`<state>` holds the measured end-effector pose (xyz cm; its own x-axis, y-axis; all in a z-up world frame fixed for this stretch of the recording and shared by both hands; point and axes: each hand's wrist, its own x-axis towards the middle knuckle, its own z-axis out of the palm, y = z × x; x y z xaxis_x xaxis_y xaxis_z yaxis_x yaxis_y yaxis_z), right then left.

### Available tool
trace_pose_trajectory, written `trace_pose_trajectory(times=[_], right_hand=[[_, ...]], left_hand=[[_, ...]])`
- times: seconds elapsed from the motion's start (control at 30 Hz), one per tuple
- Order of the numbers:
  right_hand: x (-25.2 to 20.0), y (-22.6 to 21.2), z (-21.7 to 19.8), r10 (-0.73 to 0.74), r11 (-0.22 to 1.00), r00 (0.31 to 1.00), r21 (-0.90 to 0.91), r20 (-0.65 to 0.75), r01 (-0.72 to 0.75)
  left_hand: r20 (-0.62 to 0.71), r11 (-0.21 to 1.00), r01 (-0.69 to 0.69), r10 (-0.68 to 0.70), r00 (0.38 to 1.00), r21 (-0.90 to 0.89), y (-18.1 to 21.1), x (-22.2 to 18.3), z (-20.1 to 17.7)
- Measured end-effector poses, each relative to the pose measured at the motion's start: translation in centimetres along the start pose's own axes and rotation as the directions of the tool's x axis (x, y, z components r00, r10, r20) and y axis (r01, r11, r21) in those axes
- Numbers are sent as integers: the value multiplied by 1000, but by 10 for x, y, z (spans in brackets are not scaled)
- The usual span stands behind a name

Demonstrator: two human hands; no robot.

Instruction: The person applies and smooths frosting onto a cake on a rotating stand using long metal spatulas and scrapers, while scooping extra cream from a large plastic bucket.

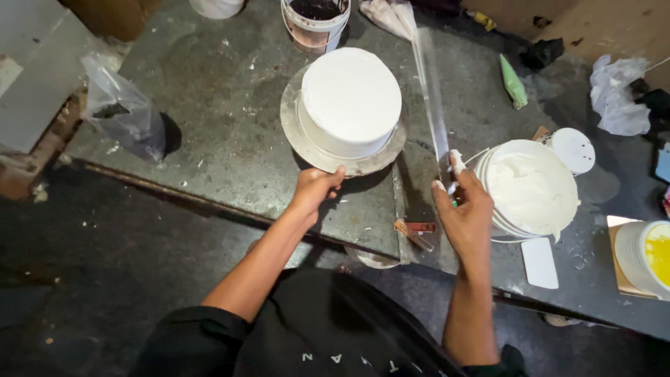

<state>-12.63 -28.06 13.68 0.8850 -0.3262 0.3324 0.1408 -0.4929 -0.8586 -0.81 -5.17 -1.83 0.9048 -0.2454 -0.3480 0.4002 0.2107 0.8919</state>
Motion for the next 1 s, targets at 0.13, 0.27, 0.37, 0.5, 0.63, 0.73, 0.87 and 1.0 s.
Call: trace_pose_trajectory(times=[0.13,0.27,0.37,0.5,0.63,0.73,0.87,1.0], right_hand=[[2,-10,-2,-194,908,981,-381,-12,175],[6,-10,12,-120,899,990,-431,-73,77],[12,-9,21,-191,831,979,-542,-69,124],[17,-6,25,-135,822,991,-560,-24,98],[20,-1,29,-134,809,990,-581,-37,88],[22,5,29,-132,812,990,-578,-46,81],[24,6,31,-111,836,993,-545,-45,68],[24,3,39,-63,819,998,-572,-25,37]], left_hand=[[-31,998,-47,48,998,34,19,-5,-38],[-103,987,-105,118,988,125,29,-8,-50],[-66,972,-165,178,982,168,29,0,-53],[-47,940,-257,274,961,223,37,15,-69],[-41,942,-233,250,967,242,41,14,-72],[-53,950,-235,250,967,204,39,7,-66],[-72,953,-220,239,968,206,35,4,-61],[-57,948,-255,270,961,188,32,4,-59]])
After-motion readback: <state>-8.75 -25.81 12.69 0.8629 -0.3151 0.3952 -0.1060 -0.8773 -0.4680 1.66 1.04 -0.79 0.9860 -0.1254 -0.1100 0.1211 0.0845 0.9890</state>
